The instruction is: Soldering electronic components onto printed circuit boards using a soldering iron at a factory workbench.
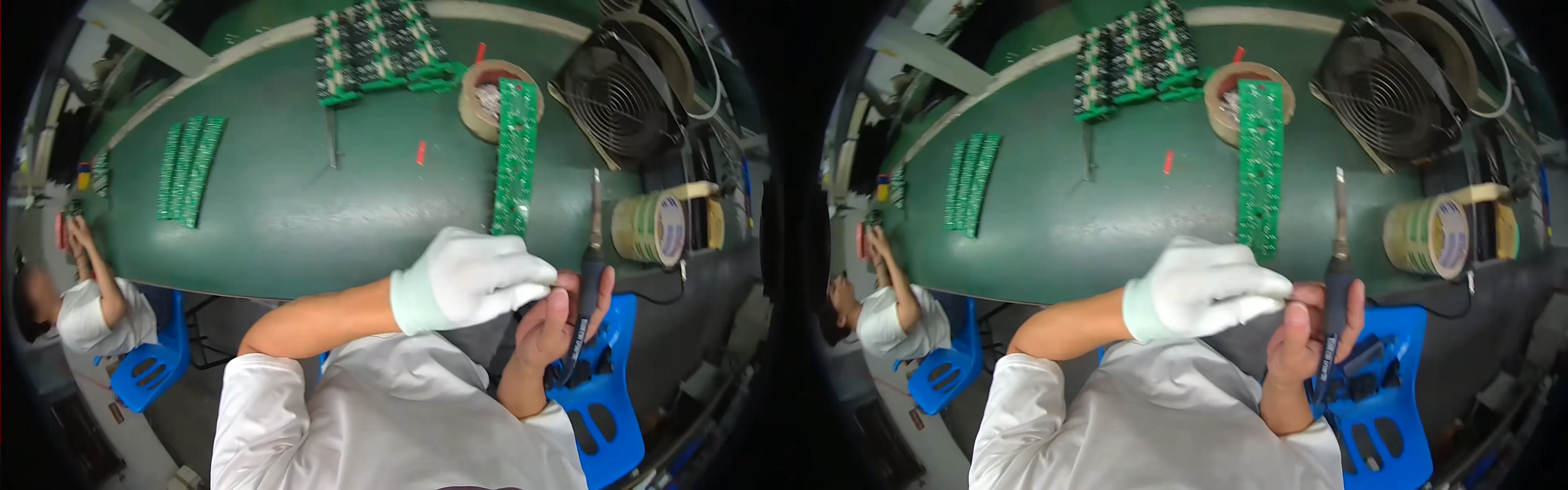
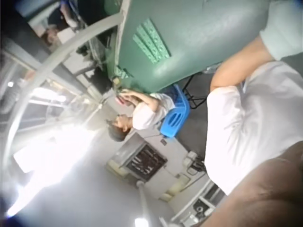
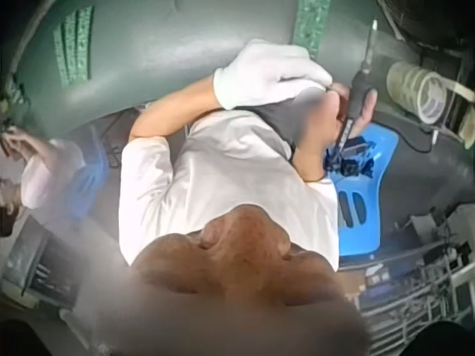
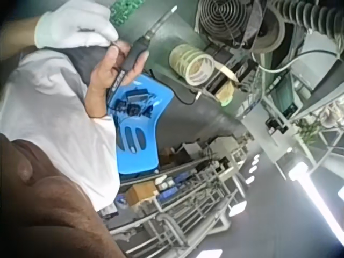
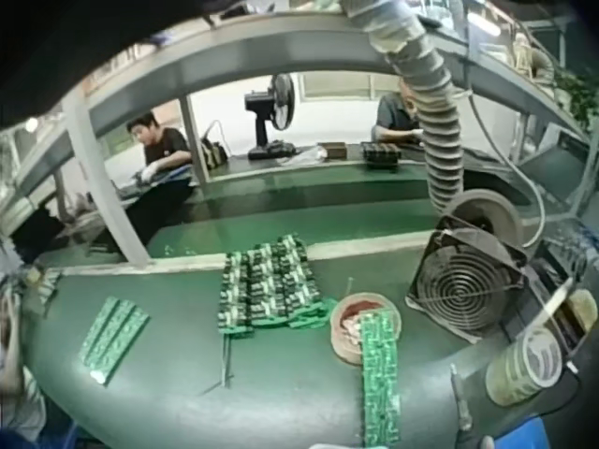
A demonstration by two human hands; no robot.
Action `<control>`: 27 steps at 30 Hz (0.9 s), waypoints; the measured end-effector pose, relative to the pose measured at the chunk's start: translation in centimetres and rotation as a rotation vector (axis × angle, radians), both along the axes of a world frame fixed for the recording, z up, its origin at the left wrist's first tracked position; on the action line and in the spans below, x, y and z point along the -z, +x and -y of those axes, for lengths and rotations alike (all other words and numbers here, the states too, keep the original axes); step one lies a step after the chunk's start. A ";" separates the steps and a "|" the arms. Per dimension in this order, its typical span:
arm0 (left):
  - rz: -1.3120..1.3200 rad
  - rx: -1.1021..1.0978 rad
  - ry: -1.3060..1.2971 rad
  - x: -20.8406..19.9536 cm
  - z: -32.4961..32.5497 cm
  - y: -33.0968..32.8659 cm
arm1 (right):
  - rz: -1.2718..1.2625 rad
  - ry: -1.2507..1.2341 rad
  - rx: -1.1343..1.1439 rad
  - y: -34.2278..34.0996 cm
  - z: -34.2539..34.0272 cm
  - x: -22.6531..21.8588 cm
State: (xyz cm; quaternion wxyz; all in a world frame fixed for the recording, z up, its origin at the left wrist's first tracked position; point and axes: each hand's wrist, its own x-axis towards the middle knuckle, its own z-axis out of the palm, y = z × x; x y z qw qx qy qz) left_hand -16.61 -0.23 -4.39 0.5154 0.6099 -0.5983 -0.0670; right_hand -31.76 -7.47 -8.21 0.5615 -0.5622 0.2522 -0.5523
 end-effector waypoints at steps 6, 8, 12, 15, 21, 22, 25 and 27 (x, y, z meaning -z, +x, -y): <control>-0.082 -0.020 0.012 -0.4 1.2 -1.0 | 0.042 0.028 -0.045 -0.6 1.6 1.0; -0.052 -0.051 0.029 -1.2 0.9 -1.6 | 0.122 0.017 -0.026 -0.8 2.0 0.8; 0.276 -0.147 0.087 -5.6 -0.3 3.2 | 0.184 -0.057 -0.009 0.7 3.5 2.3; 0.696 -0.495 -0.312 -14.0 1.7 8.7 | 0.079 -0.149 0.061 0.4 3.5 3.8; 1.065 -0.646 -0.780 -30.3 7.7 15.0 | -0.062 -0.295 0.084 1.0 4.0 3.9; 0.890 -0.996 -0.359 -32.7 10.0 14.1 | -0.083 -0.317 0.084 1.0 4.1 3.9; 1.702 -1.274 -0.292 -35.6 13.8 17.1 | -0.080 -0.315 0.127 0.8 3.8 3.8; 1.073 -0.977 -0.415 -37.9 12.6 14.4 | -0.069 -0.311 0.094 0.5 3.4 3.8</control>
